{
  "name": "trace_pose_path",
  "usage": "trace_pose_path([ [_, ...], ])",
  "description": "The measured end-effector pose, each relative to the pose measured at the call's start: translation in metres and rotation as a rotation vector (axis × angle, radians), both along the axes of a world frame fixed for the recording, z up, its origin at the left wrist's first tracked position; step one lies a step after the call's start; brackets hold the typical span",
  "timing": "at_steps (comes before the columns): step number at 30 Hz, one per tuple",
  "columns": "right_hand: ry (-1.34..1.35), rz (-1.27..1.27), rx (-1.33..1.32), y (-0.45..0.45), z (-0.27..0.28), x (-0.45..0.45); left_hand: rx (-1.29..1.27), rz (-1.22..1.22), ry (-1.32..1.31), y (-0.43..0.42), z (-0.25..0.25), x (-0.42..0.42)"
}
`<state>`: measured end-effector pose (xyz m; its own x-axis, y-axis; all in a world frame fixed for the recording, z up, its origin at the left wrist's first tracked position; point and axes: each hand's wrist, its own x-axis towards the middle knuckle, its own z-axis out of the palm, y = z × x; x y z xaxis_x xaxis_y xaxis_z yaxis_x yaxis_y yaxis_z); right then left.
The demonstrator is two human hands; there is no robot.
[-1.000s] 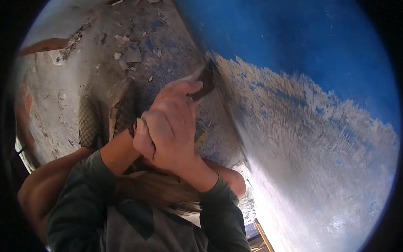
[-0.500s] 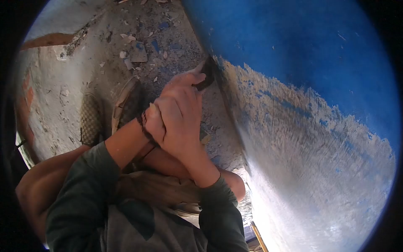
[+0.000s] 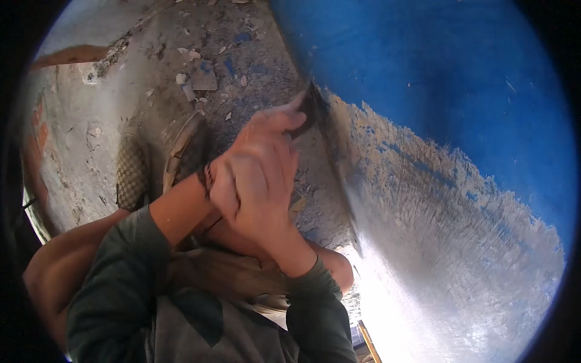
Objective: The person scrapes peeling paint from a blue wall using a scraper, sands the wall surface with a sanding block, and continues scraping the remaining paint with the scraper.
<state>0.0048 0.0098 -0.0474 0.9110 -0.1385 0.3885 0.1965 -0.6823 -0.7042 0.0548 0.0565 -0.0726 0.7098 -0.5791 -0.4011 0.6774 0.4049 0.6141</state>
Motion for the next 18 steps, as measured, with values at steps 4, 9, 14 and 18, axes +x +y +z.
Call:
trace_pose_path([
  [4,-0.018,-0.005,0.042,0.004,0.014,-0.006,-0.124,-0.079,0.092,0.000,-0.008,0.007],
  [9,-0.025,-0.010,-0.081,0.003,0.001,0.000,-0.090,-0.155,0.205,0.005,-0.009,0.007],
  [14,-0.030,0.029,0.034,-0.001,0.014,-0.005,0.073,-0.276,-0.010,-0.003,-0.016,0.010],
  [18,-0.064,0.009,-0.051,-0.003,-0.005,0.001,0.155,0.205,-0.726,-0.009,-0.037,0.005],
])
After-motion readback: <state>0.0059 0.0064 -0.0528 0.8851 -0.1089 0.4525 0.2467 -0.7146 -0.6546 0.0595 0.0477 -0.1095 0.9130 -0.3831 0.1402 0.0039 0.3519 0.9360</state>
